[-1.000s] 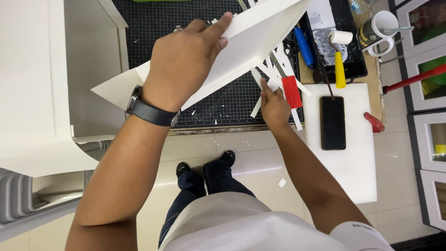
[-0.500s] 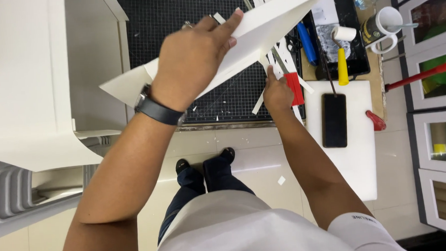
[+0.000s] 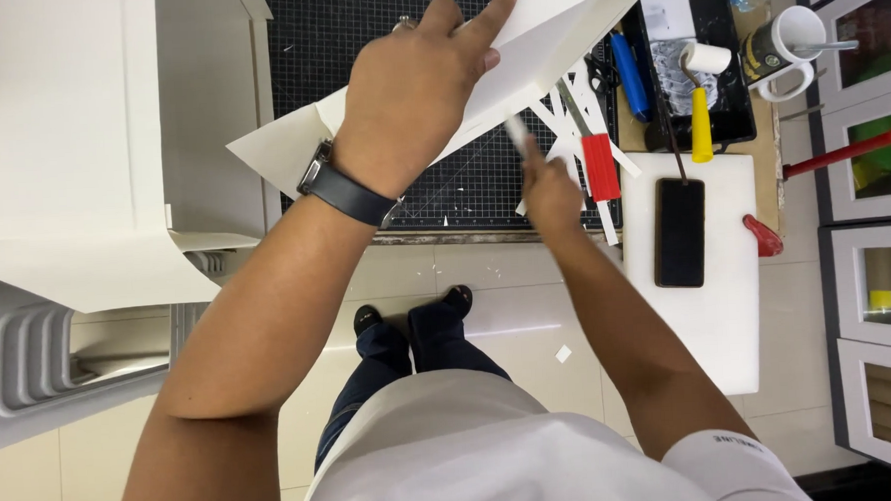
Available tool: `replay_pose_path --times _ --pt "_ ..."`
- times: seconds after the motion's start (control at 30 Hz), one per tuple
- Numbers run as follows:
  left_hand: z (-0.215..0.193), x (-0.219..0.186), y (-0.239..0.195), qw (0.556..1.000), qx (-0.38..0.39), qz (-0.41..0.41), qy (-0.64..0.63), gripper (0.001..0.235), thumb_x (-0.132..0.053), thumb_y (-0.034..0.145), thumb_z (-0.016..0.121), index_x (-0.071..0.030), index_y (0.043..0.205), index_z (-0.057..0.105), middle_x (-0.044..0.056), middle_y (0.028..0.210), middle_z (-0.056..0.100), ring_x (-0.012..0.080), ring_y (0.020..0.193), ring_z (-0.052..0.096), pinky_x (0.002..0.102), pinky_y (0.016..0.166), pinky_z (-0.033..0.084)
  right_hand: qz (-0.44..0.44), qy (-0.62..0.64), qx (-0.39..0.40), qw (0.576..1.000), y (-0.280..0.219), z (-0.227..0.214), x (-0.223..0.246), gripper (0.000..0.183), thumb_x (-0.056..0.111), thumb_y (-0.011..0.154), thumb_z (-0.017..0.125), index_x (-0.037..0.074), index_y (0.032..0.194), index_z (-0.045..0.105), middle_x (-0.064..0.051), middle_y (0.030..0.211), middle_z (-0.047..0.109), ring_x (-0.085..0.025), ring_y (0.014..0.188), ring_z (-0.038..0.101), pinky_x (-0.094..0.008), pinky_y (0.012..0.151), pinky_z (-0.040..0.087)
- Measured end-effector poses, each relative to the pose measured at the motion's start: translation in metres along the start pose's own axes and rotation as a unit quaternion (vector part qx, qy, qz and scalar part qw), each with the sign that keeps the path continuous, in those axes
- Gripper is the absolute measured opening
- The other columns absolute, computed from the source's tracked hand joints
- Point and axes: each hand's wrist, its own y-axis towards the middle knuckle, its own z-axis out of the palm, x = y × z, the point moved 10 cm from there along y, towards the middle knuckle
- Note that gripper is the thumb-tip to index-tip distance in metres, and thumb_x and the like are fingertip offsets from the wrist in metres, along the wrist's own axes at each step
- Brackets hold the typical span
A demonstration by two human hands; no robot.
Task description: Applying adhesive to the edges of a white box using a roller and spatula, then folding and pressing the edges to secure them.
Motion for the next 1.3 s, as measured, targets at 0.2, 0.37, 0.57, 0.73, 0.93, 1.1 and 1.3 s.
replay_pose_path --times 0.2,0.37,0.57,0.73,0.93,1.1,1.3 --pt "-0.003 -0.002 0.0 0.999 0.003 0.008 -0.037 0.041 -0.028 0.107 0.064 -0.026 0.146 0.056 0.006 0.107 0.063 0.0332 0.069 0.066 0.043 0.041 0.049 -0.019 0.015 0.083 0.996 -0.061 0.015 0.057 0.062 0.028 0.113 0.043 0.044 0.164 0.011 -0.013 0.1 0.06 -0.021 0.059 0.062 -0.031 0.036 0.051" --pt "-0.006 0.001 -0.004 0.999 0.0 0.018 -0.036 0.04 -0.026 0.105 0.065 -0.024 0.145 0.058 0.004 0.105 0.064 0.0312 0.069 0.067 0.04 0.04 0.049 0.045 0.002 0.083 0.995 -0.023 -0.007 0.023 0.05 0.038 0.114 0.032 0.046 0.162 0.023 -0.015 0.1 0.061 -0.021 0.057 0.061 -0.027 0.036 0.05" --pt "-0.002 0.011 -0.012 0.999 0.039 0.006 -0.02 0.042 -0.032 0.109 0.059 -0.027 0.151 0.052 0.006 0.105 0.065 0.0351 0.078 0.069 0.042 0.041 0.049 -0.008 -0.011 0.084 0.996 -0.064 0.03 0.057 0.056 0.034 0.113 0.034 0.045 0.163 0.012 -0.023 0.117 0.061 -0.017 0.059 0.059 -0.027 0.039 0.048" --pt "-0.004 0.014 -0.016 0.998 0.055 0.002 -0.026 0.044 -0.033 0.109 0.059 -0.028 0.152 0.05 0.005 0.106 0.065 0.0366 0.076 0.069 0.044 0.042 0.05 0.051 -0.011 0.096 0.994 -0.028 -0.005 0.035 0.033 0.022 0.112 0.044 0.017 0.143 0.05 -0.016 0.095 0.066 -0.022 0.06 0.065 -0.028 0.038 0.052" --pt "-0.007 0.016 -0.014 0.996 0.072 0.0 -0.058 0.044 -0.034 0.111 0.054 -0.022 0.153 0.049 0.01 0.102 0.065 0.0382 0.075 0.067 0.047 0.042 0.05 -0.138 0.005 -0.049 0.989 -0.077 0.075 0.071 0.055 0.036 0.11 0.046 0.04 0.162 0.03 -0.011 0.091 0.055 -0.023 0.047 0.05 -0.043 0.036 0.043" --pt "-0.006 0.015 -0.016 0.996 0.073 0.004 -0.052 0.045 -0.034 0.111 0.056 -0.023 0.154 0.046 0.011 0.104 0.067 0.0367 0.061 0.066 0.045 0.036 0.045 0.009 0.031 -0.006 0.999 -0.018 0.021 0.016 0.048 0.04 0.111 0.044 0.043 0.159 0.037 -0.012 0.086 0.06 -0.021 0.057 0.057 -0.032 0.041 0.048" --pt "-0.004 0.015 -0.015 0.996 0.076 0.008 -0.038 0.045 -0.036 0.112 0.053 -0.024 0.154 0.044 0.011 0.102 0.068 0.0364 0.066 0.068 0.047 0.041 0.05 -0.203 0.01 -0.093 0.975 -0.113 0.07 0.115 0.051 0.036 0.109 0.052 0.039 0.158 0.041 -0.007 0.082 0.052 -0.019 0.038 0.039 -0.037 0.033 0.035"
